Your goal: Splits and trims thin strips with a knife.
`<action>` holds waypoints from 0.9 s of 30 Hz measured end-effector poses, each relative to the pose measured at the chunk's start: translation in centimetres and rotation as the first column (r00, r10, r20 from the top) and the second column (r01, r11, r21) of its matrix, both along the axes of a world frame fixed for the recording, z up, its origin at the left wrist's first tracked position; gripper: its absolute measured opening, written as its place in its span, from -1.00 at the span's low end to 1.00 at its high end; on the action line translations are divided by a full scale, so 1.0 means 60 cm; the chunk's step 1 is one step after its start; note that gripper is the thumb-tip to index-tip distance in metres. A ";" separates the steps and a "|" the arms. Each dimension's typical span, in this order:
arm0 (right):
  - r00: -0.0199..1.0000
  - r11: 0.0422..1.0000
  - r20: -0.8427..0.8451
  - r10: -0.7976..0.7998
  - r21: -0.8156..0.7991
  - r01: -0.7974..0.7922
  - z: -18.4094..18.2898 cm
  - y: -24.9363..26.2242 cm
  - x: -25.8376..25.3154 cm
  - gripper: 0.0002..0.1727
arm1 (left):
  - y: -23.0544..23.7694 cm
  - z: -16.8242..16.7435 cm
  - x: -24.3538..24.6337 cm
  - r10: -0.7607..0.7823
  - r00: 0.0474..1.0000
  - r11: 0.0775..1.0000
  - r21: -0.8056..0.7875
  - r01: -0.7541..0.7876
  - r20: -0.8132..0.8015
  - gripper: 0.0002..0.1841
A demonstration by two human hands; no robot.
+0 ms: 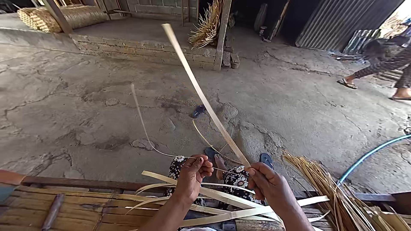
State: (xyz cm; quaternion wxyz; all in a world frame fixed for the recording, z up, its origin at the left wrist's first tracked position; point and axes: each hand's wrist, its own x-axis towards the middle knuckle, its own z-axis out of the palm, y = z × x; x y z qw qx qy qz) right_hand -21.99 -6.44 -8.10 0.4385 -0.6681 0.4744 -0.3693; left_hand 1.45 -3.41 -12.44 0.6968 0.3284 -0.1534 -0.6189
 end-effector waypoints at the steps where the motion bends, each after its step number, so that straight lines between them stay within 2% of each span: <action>1: 1.000 1.000 -0.024 0.013 0.022 -0.012 0.000 0.001 -0.003 -0.78 | 0.000 -0.002 -0.001 0.005 1.000 1.000 0.013 -0.005 -0.004 -0.72; 2: 0.999 0.997 -0.013 0.043 0.061 -0.042 0.000 0.002 -0.006 -0.78 | 0.000 -0.003 0.000 0.014 1.000 1.000 0.028 -0.014 -0.006 -0.72; 6: 0.921 0.904 0.291 0.261 0.261 -0.339 -0.005 -0.003 -0.027 -0.78 | -0.009 -0.002 0.006 0.033 0.999 0.997 0.074 -0.032 -0.005 -0.73; 12: 0.844 0.746 0.380 0.377 0.415 -0.521 -0.006 -0.005 -0.035 -0.83 | -0.024 -0.005 0.034 0.121 0.992 0.990 0.066 -0.123 0.044 -0.71; 15: 0.825 0.706 0.444 0.350 0.454 -0.544 -0.005 -0.001 -0.043 -0.83 | -0.036 -0.013 0.070 0.182 0.983 0.983 0.022 -0.183 0.041 -0.68; 18: 0.826 0.715 0.470 0.311 0.457 -0.529 0.001 0.005 -0.058 -0.81 | -0.045 -0.017 0.108 0.241 0.970 0.970 0.005 -0.242 0.042 -0.66; 23: 0.814 0.730 0.475 0.335 0.416 -0.543 0.002 0.004 -0.095 -0.81 | -0.057 -0.022 0.161 0.340 0.939 0.940 0.011 -0.341 0.040 -0.70; 27: 0.751 0.690 0.532 0.392 0.370 -0.622 -0.002 0.004 -0.122 -0.72 | -0.056 -0.028 0.183 0.370 0.928 0.929 -0.007 -0.370 0.046 -0.69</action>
